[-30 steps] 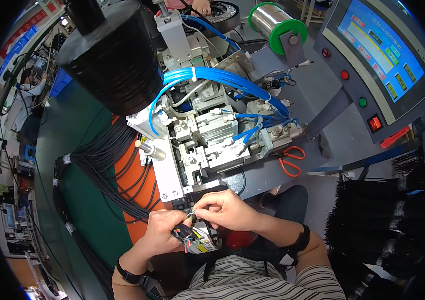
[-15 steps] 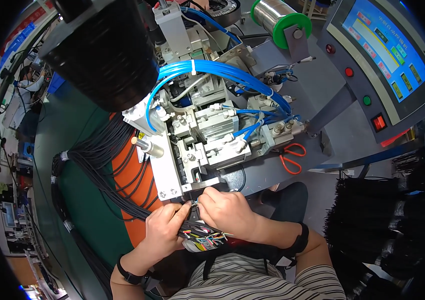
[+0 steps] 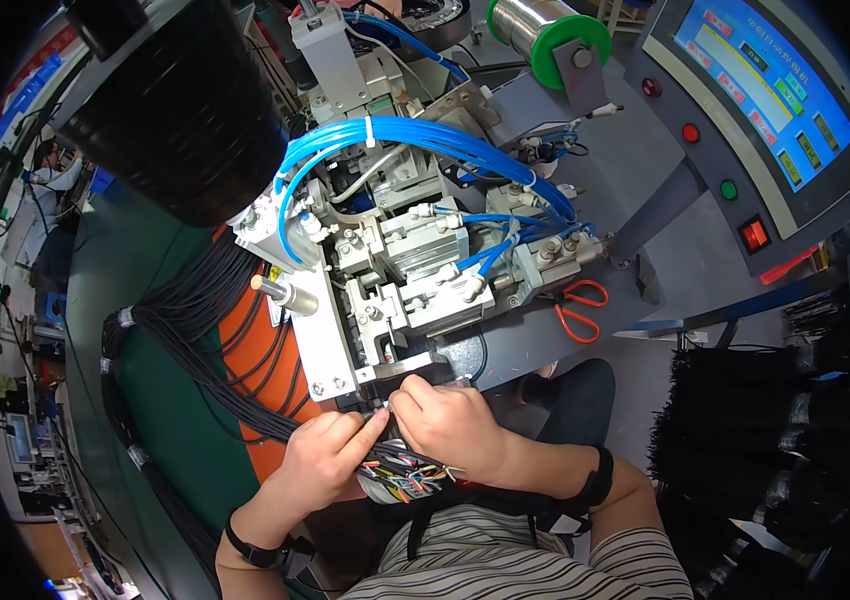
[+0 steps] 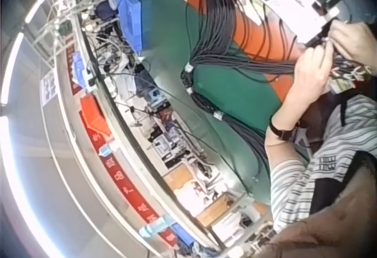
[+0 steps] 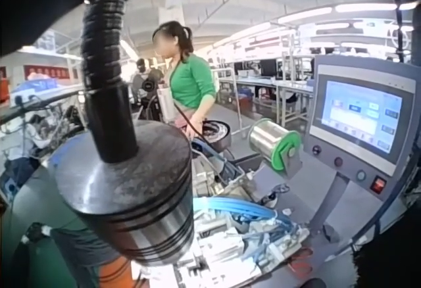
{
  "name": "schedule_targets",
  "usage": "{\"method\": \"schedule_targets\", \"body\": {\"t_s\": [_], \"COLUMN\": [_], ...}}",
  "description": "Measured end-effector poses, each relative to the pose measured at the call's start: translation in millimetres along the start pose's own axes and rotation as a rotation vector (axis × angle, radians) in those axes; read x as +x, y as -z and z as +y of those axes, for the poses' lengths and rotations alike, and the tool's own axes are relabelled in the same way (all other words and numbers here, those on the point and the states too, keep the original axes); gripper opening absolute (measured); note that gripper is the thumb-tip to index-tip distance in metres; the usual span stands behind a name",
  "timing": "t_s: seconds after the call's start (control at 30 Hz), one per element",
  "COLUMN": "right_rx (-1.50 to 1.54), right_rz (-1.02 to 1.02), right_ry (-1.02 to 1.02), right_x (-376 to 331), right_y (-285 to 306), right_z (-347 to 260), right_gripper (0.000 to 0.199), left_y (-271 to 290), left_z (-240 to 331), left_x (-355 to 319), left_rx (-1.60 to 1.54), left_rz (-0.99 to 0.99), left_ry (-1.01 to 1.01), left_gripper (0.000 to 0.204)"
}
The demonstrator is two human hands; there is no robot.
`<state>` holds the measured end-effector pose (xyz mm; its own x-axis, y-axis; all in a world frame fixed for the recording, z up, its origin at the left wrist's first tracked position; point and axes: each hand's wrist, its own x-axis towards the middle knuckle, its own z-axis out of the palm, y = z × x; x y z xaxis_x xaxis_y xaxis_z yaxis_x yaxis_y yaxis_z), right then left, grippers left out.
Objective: The person picks up a wire from a bundle, inserts the end into a crimping machine, and then pulls the wire away to place it back into the bundle.
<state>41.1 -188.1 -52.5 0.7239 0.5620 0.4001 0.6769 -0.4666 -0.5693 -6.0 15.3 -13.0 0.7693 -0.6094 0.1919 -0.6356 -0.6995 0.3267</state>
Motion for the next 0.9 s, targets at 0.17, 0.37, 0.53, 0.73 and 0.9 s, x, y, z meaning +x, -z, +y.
{"method": "schedule_targets", "body": {"t_s": [0.17, 0.37, 0.53, 0.73, 0.9], "right_rx": [-0.039, 0.183, 0.241, -0.067, 0.184], "right_rz": [-0.205, -0.058, 0.127, -0.21, 0.004], "right_ry": [-0.036, -0.001, 0.051, -0.052, -0.103], "right_x": [14.0, 5.9, 5.3, 10.7, -1.8], "right_y": [13.9, 3.6, 2.8, 14.7, 0.2], "right_z": [5.2, 16.3, 11.1, -1.9, 23.3], "right_gripper": [0.01, 0.011, 0.009, 0.009, 0.01], "left_y": [9.0, 7.7, 3.2, 6.9, 4.5], "left_z": [7.4, 6.9, 4.4, 0.3, 5.7], "left_x": [10.8, 11.5, 5.7, 8.7, 14.8], "left_rx": [0.104, 0.163, 0.16, 0.116, 0.061], "left_rz": [-0.123, -0.138, -0.063, -0.069, -0.005], "left_ry": [0.004, -0.005, -0.037, -0.006, 0.062], "left_gripper": [0.062, 0.056, 0.053, 0.047, 0.042]}}
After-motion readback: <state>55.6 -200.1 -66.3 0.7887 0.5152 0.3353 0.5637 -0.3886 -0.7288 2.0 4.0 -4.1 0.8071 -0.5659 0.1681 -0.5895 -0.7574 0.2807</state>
